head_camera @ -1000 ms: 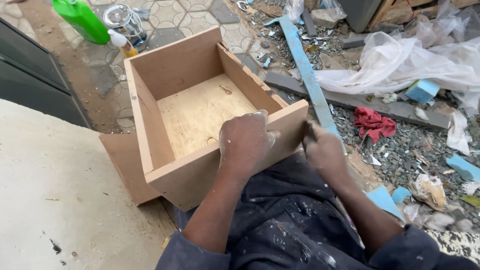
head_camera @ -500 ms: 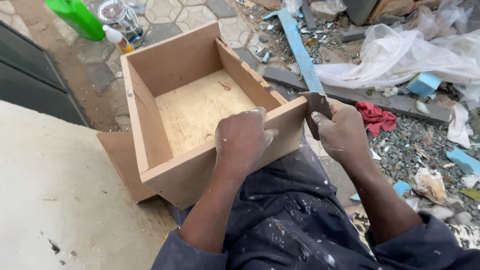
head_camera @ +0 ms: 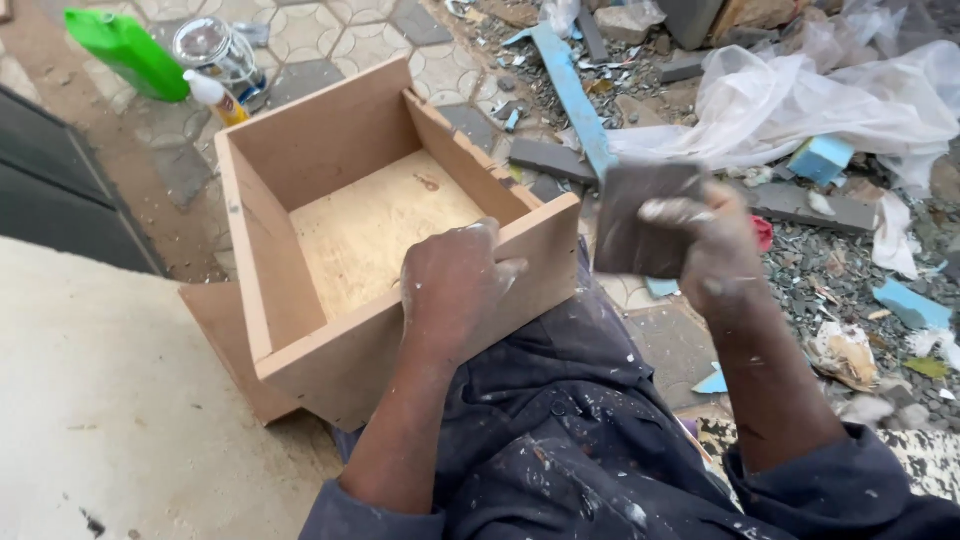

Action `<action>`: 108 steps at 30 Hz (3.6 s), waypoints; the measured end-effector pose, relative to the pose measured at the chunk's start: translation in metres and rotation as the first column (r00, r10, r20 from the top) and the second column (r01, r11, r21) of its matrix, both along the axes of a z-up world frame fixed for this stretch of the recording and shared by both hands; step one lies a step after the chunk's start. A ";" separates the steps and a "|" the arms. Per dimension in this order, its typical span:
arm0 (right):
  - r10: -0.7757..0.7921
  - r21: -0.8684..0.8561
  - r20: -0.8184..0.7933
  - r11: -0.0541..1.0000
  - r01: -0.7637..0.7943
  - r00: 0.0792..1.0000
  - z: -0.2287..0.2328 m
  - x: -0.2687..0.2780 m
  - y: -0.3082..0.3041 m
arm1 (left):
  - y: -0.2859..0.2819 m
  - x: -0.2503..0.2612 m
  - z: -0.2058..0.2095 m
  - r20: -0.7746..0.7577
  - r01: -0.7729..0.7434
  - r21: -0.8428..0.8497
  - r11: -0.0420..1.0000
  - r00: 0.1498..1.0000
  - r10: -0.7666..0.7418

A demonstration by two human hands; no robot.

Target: Sanding the edges and corners of a wooden box to smooth the surface using sandpaper.

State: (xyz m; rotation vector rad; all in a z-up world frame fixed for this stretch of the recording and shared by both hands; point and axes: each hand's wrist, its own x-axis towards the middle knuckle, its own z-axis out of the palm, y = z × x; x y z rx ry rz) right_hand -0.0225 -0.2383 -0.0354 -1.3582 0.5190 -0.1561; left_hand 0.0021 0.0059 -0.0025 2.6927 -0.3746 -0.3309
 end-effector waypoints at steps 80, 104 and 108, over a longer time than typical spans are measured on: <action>0.417 -0.908 -0.065 0.353 -0.227 0.907 0.029 -0.008 0.051 | 0.004 -0.026 0.006 -0.005 -0.122 0.110 0.986 0.992 0.124; 0.291 -0.618 -0.185 0.708 -0.342 0.939 -0.005 -0.058 0.094 | 0.010 -0.023 0.009 -0.024 -0.090 -0.006 0.996 0.996 0.089; 0.291 -0.643 -0.205 0.680 -0.353 0.934 -0.023 -0.055 0.089 | 0.011 -0.024 0.012 -0.028 -0.097 -0.011 0.995 0.995 0.097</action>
